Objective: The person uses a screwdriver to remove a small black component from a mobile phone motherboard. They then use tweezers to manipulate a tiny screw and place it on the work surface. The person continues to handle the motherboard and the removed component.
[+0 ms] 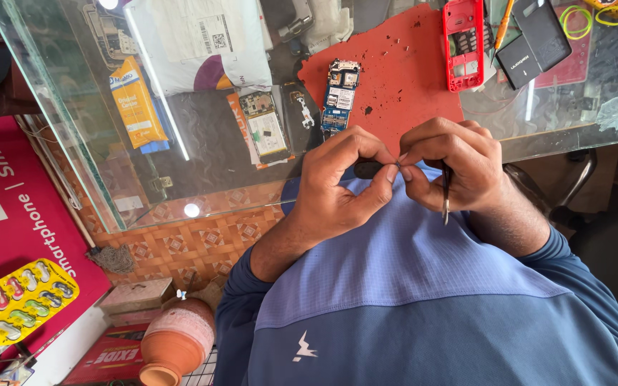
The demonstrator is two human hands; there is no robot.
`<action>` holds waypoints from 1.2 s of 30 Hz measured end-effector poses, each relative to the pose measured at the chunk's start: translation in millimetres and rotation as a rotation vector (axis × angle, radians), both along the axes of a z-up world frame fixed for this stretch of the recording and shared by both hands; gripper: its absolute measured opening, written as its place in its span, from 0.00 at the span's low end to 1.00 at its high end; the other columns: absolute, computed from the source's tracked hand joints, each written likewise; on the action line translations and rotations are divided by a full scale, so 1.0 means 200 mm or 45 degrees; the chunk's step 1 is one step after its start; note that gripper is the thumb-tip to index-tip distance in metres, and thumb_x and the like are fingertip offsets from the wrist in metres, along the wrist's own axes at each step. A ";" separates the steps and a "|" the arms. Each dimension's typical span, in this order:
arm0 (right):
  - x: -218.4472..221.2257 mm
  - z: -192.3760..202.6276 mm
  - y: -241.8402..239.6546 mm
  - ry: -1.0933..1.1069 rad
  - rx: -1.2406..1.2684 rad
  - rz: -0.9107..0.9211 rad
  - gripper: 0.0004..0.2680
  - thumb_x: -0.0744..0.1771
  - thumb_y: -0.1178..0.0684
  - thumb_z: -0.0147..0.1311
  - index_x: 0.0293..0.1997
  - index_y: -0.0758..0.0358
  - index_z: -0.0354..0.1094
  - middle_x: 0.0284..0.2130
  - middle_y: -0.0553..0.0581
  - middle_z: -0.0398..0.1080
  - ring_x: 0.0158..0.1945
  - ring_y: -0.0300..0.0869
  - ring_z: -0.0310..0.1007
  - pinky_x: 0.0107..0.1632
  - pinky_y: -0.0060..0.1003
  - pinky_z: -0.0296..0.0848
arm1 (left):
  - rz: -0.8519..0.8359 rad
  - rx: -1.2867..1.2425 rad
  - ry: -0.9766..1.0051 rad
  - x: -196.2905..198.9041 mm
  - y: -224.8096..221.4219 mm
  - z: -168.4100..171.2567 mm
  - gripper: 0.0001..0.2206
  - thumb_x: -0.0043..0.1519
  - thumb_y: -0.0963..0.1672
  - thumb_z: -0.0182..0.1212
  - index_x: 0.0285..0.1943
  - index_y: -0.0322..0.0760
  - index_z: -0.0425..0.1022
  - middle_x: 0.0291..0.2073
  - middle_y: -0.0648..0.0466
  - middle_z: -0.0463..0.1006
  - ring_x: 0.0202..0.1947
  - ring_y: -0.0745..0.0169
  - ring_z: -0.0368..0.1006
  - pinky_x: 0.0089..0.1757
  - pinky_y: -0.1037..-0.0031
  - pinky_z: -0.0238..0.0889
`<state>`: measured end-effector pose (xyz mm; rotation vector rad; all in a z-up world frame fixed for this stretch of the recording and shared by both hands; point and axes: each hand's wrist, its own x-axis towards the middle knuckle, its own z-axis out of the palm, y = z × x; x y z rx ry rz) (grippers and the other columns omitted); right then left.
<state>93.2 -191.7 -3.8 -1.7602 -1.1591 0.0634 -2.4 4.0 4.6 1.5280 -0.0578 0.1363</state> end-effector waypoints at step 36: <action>-0.03 -0.19 0.13 0.500 -0.191 -0.151 0.03 0.71 0.64 0.51 0.40 0.69 0.62 0.30 0.57 0.70 0.28 0.35 0.65 0.33 0.30 0.64 | 0.304 -0.385 0.206 -0.07 0.02 -0.28 0.07 0.64 0.36 0.67 0.47 0.25 0.75 0.38 0.48 0.83 0.39 0.64 0.82 0.42 0.76 0.79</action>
